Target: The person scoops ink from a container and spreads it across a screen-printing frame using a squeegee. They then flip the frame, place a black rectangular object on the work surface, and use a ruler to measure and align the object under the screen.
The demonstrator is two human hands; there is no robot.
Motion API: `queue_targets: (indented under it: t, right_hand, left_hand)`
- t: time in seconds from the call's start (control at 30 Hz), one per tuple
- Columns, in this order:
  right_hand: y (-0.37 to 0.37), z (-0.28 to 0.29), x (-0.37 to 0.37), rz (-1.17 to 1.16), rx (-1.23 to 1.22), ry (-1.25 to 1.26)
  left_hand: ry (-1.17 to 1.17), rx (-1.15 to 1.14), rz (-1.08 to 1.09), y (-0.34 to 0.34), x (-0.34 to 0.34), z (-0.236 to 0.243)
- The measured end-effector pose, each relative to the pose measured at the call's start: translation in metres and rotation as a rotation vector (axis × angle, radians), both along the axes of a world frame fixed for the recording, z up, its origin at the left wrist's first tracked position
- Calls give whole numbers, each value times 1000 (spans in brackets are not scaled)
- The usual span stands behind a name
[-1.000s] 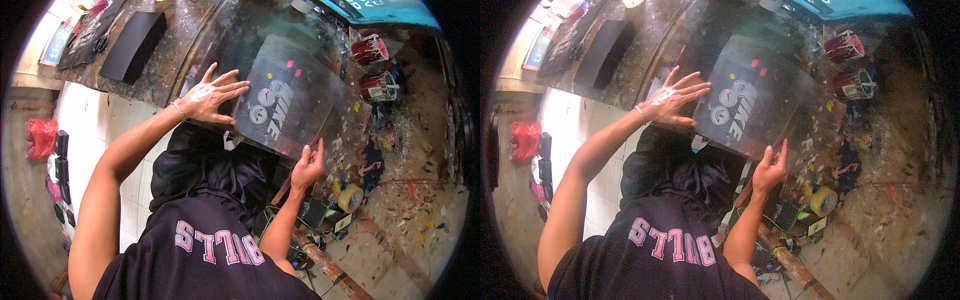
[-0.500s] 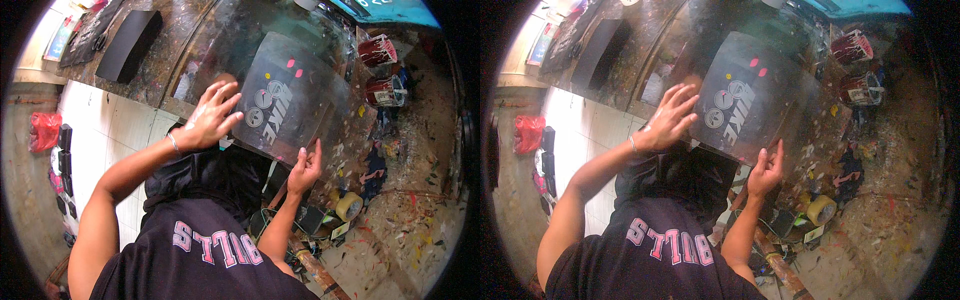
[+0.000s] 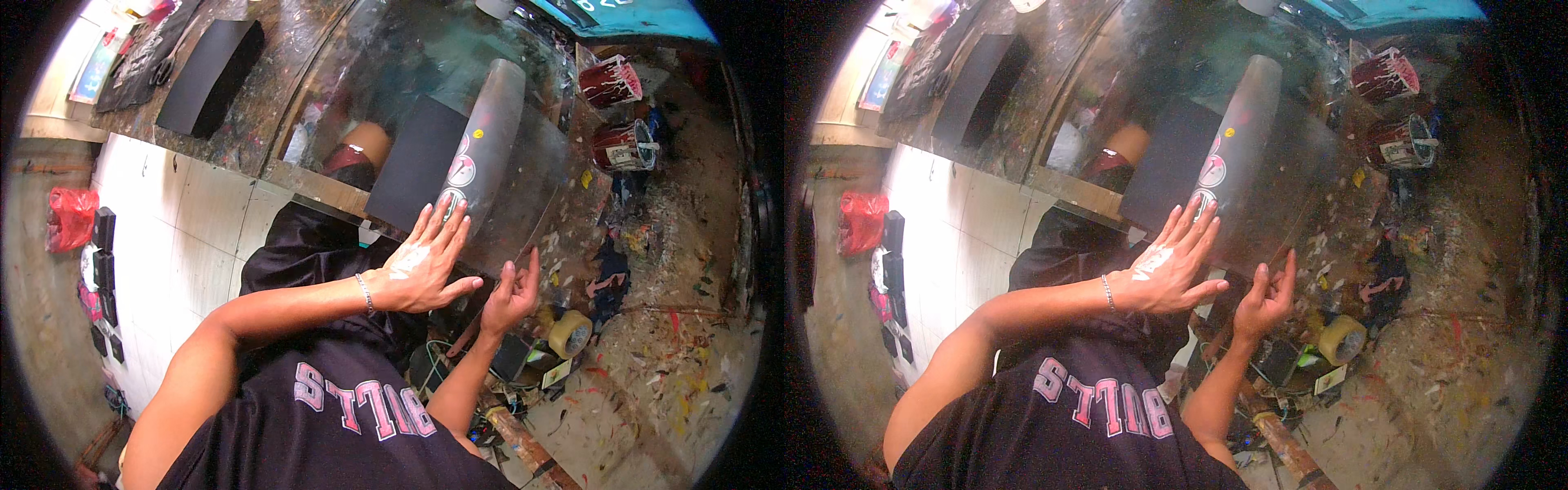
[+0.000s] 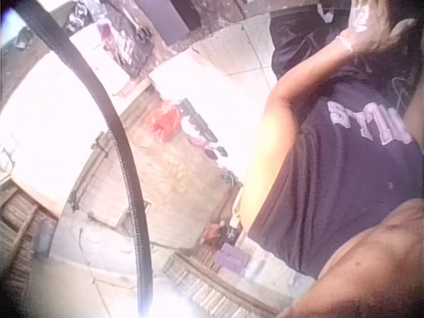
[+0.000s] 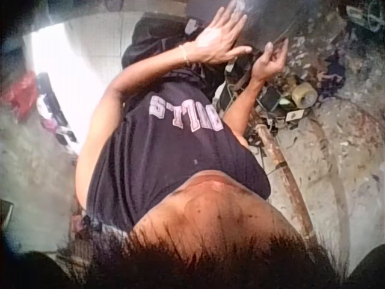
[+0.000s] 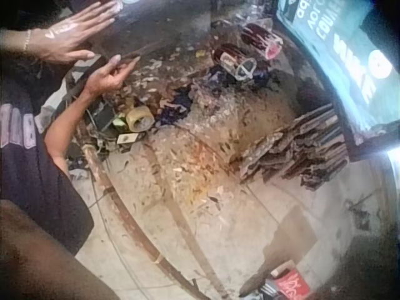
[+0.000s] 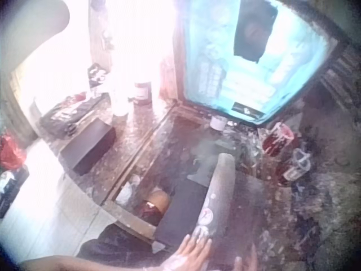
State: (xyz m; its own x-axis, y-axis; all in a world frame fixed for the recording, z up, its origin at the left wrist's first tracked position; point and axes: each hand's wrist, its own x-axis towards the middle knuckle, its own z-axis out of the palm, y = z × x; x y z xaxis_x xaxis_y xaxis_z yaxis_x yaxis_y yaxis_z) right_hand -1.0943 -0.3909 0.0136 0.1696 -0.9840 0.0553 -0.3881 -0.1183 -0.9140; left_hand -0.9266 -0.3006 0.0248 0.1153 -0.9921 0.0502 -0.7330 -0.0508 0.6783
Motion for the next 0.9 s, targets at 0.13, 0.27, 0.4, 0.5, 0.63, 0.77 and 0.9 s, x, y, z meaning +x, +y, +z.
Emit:
queue_targets:
  t: [0.13,0.27,0.4,0.5,0.63,0.77,0.9]
  right_hand:
    - [3,2,-2,-14,2,35]
    - [6,2,-1,-1,14,34]
    - [7,3,2,0,-2,15]
    - [8,6,5,-1,5,-1]
    - [7,4,4,3,3,3]
    - [9,8,8,-12,24,-1]
    - [9,5,5,6,10,8]
  left_hand:
    - [-17,-29,12,3,3,-3]
    - [-54,-35,15,4,4,-4]
    - [-81,-7,30,7,7,0]
    - [-119,4,51,12,12,-1]
    - [-129,15,79,13,13,-2]
    - [-167,29,138,21,24,-8]
    - [-197,112,179,31,40,-2]
